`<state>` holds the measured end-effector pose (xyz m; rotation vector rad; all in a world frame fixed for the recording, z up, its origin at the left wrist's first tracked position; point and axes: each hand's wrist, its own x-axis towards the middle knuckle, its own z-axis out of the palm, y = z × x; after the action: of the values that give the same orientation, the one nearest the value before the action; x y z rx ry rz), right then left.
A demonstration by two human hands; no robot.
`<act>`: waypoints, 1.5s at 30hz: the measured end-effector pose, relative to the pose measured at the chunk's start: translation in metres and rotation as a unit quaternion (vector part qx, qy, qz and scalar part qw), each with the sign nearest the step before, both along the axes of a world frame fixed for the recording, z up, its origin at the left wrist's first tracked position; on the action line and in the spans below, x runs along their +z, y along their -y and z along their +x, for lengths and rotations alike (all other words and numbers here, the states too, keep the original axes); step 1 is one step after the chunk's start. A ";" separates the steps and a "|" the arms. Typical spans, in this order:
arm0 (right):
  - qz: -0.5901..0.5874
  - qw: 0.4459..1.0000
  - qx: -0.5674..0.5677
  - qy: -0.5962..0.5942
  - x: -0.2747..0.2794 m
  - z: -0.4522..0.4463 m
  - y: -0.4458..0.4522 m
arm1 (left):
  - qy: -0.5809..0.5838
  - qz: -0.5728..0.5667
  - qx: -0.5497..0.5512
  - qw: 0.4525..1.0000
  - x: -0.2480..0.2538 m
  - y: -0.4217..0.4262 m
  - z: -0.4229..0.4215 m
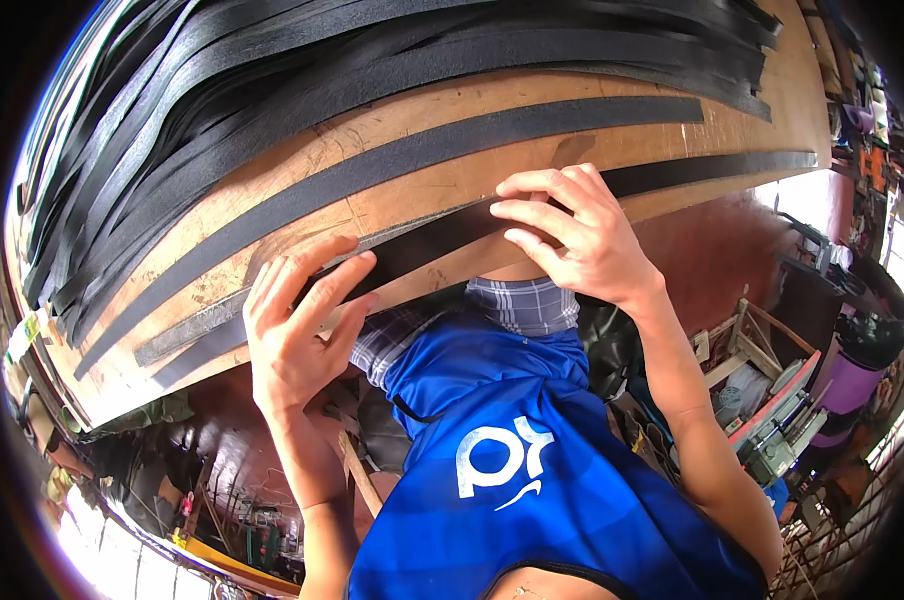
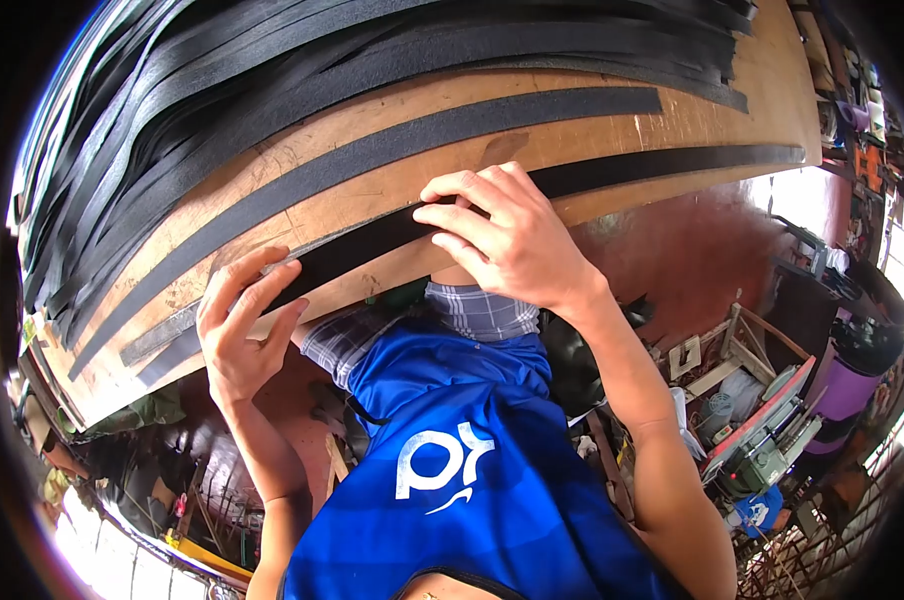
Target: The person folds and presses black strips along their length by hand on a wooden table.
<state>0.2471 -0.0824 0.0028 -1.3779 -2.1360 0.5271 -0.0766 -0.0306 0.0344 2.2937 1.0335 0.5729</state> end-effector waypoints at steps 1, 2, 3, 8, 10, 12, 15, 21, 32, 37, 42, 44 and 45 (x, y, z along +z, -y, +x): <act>-0.012 1.000 0.002 0.003 -0.001 0.001 0.000 | -0.004 -0.006 -0.002 1.000 0.002 0.000 0.000; -0.024 1.000 0.005 0.007 -0.002 0.002 0.000 | -0.005 -0.009 -0.001 1.000 0.000 0.001 0.000; -0.020 1.000 0.006 0.006 -0.004 0.003 -0.001 | 0.004 -0.013 -0.002 1.000 -0.002 0.002 -0.001; -0.025 1.000 0.014 -0.002 -0.002 0.003 -0.004 | 0.020 -0.030 -0.005 0.999 -0.005 0.000 -0.001; -0.025 1.000 0.018 -0.004 -0.002 0.003 -0.005 | 0.017 -0.032 -0.007 0.999 -0.006 -0.001 -0.001; -0.028 0.999 0.023 -0.006 -0.002 0.003 -0.005 | 0.015 -0.033 -0.009 0.999 -0.006 -0.002 -0.001; -0.028 0.999 0.027 -0.001 0.000 0.002 -0.007 | 0.009 -0.035 -0.013 0.999 -0.005 -0.003 -0.001; -0.038 0.999 0.027 0.000 0.002 0.000 -0.009 | 0.013 -0.036 -0.010 0.999 -0.006 -0.002 -0.002; -0.054 0.998 0.038 -0.005 0.006 -0.003 -0.018 | 0.024 -0.026 0.000 0.999 -0.008 -0.004 0.001; -0.055 0.998 0.043 -0.005 0.003 -0.008 -0.017 | 0.025 -0.028 0.005 0.999 -0.009 -0.001 0.000; -0.077 0.996 0.040 -0.018 0.004 -0.009 -0.017 | 0.021 -0.025 0.000 0.999 -0.009 0.002 -0.001; -0.078 0.996 0.039 -0.018 0.005 -0.009 -0.018 | 0.014 -0.028 0.001 1.000 -0.009 0.003 -0.001; -0.080 0.996 0.038 -0.018 0.005 -0.009 -0.018 | 0.013 -0.027 0.002 1.000 -0.009 0.004 -0.001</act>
<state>0.2379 -0.0643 0.0081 -1.3640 -2.1643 0.7604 -0.0773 -0.0343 0.0257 2.2321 1.0282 0.5688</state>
